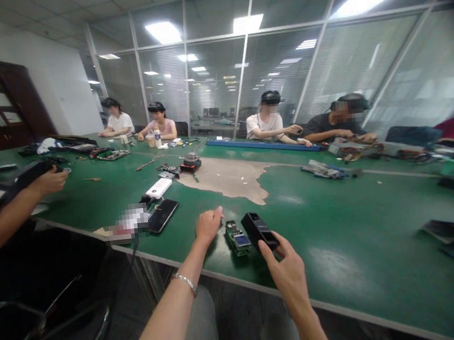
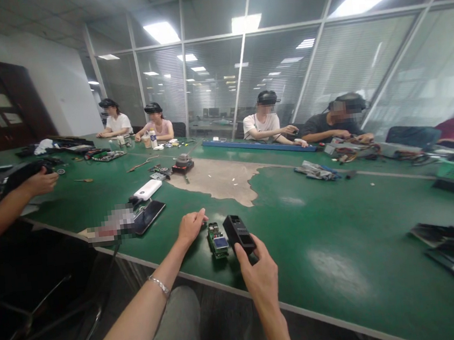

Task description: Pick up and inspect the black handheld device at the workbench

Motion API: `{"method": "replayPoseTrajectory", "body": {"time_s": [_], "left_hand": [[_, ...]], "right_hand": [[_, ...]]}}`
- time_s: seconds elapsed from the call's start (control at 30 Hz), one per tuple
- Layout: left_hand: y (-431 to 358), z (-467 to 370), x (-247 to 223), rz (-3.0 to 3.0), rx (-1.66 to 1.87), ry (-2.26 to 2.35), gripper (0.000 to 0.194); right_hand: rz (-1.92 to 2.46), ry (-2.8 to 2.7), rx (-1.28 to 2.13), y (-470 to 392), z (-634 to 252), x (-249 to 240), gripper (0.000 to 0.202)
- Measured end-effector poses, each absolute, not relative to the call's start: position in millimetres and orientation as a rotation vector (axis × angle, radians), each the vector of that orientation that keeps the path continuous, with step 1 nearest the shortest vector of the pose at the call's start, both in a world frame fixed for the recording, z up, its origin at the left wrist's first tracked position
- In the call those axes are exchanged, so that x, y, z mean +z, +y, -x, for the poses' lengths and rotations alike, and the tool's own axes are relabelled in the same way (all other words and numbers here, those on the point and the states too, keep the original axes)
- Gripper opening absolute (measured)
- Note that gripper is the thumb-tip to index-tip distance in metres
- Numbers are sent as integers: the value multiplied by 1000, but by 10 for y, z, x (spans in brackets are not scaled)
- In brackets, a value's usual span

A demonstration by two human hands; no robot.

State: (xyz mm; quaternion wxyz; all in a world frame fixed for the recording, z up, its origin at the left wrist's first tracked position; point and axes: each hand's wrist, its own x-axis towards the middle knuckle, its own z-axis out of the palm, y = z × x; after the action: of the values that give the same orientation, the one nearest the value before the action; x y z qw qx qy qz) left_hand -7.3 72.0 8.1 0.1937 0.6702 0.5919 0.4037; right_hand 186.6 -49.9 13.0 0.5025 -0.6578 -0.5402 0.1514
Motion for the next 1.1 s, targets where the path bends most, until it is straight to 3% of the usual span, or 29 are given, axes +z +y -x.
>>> {"method": "replayPoseTrajectory", "body": {"time_s": [0.43,1.1], "left_hand": [[711,92,97,-1880,1106,1656,63],[725,105,84,-1907,1110,1634,65]], "right_hand": [[1687,-1460,154,-432,-1381,405,55],[1910,-1599,18,-661,-1156,169,54]]}}
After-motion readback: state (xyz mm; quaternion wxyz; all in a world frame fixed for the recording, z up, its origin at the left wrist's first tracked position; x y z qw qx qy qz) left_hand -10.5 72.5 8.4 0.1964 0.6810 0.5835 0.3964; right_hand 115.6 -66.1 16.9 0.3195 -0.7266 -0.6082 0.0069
